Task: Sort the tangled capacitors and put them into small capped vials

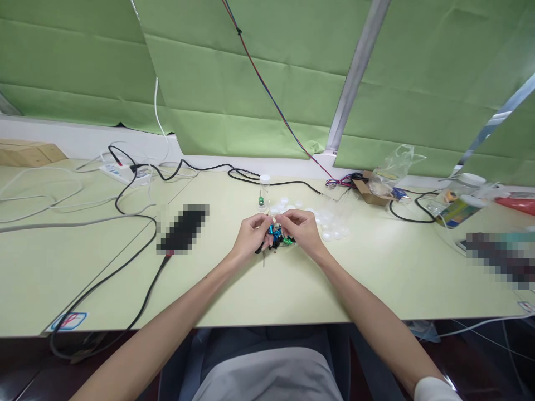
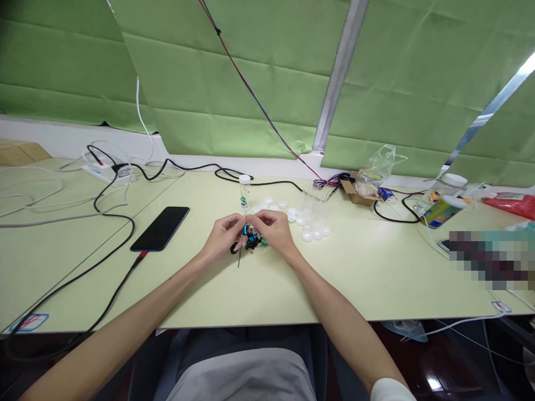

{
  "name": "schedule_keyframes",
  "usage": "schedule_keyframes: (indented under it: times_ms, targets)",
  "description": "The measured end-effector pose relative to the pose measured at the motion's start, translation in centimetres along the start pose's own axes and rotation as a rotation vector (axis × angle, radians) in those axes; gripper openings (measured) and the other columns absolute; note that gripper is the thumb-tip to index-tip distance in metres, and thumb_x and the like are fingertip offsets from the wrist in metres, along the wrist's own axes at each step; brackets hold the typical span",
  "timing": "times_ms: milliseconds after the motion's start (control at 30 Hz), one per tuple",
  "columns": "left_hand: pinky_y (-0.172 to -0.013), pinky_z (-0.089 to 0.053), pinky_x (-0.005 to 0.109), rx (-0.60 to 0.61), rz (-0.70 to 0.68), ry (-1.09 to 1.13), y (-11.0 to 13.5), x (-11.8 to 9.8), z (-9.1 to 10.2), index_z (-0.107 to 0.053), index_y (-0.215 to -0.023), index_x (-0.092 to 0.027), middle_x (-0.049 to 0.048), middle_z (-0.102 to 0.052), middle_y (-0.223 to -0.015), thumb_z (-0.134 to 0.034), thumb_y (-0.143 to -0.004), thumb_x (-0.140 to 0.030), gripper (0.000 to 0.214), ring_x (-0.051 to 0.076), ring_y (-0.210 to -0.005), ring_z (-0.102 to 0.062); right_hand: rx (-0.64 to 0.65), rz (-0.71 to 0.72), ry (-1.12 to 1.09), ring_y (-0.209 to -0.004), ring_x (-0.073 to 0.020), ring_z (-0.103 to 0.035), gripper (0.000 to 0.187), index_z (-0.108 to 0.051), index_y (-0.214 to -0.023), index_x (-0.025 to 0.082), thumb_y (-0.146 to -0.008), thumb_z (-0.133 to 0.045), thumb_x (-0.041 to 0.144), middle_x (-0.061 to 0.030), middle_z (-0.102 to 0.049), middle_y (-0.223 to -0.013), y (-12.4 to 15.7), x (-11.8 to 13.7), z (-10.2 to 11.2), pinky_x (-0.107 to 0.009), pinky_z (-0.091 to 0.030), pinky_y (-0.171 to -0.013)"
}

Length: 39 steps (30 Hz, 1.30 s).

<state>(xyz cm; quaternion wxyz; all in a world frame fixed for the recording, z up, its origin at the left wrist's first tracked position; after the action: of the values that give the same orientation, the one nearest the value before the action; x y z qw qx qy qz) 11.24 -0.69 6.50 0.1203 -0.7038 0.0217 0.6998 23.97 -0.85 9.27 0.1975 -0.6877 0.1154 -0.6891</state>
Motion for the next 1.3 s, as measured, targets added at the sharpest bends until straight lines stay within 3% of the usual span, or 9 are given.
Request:
schedule_keyframes:
  times_ms: [233,567,1000,1300]
  targets:
    - [-0.037,-0.03,0.02,0.021,-0.002,0.011,-0.1,0.1,-0.2,-0.054,-0.072,-0.018,-0.0006,-0.056,-0.047,-0.061,-0.087,-0.044,0.031,0.007,-0.031,-0.041,0.001,-0.035,-0.004,-0.039,-0.0095,-0.047,0.031,-0.067,-0.072,0.017,-0.083,-0.068,0.046,0.0024,-0.055,-0.049,0.0,-0.3,0.0,-0.023,-0.036,-0.04]
    - [-0.037,-0.029,0.02,0.028,0.004,0.024,0.0,0.1,-0.2,-0.056,-0.076,-0.017,-0.0006,-0.057,-0.047,-0.063,-0.086,-0.046,0.031,0.007,-0.031,-0.04,0.115,-0.185,-0.27,-0.036,-0.0082,-0.047,0.038,-0.066,-0.085,0.017,-0.082,-0.066,0.055,0.0042,-0.056,-0.047,-0.1,-1.7,-0.7,-0.02,-0.034,-0.036]
    - [-0.037,-0.03,0.019,0.001,0.075,0.154,-0.3,1.3,0.2,-0.059,-0.077,-0.016,0.0037,-0.064,-0.058,-0.067,-0.083,-0.044,0.03,0.008,-0.037,-0.046,0.232,-0.304,-0.539,-0.047,-0.0083,-0.055,0.03,-0.068,-0.087,0.016,-0.08,-0.074,0.045,0.0018,-0.062,-0.061,0.1,-2.2,-1.9,-0.02,-0.039,-0.042]
    - [-0.038,-0.031,0.019,-0.004,0.06,0.18,-0.4,1.3,0.4,-0.061,-0.079,-0.016,0.0032,-0.064,-0.059,-0.068,-0.081,-0.045,0.03,0.007,-0.038,-0.047,0.265,-0.335,-0.559,-0.052,-0.0074,-0.053,0.027,-0.072,-0.092,0.016,-0.079,-0.075,0.04,0.0,-0.065,-0.07,0.3,-2.0,-2.2,-0.021,-0.044,-0.049]
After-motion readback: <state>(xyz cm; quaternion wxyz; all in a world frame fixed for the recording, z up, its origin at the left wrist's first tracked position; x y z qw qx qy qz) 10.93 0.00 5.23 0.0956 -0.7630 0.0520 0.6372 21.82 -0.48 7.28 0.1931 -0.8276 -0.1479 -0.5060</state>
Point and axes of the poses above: each hand's wrist, its own y-axis away from the middle knuckle, its own z-axis out of the back of the hand, x = y × z, the point moved 8 cm from there along -y, towards the middle knuckle
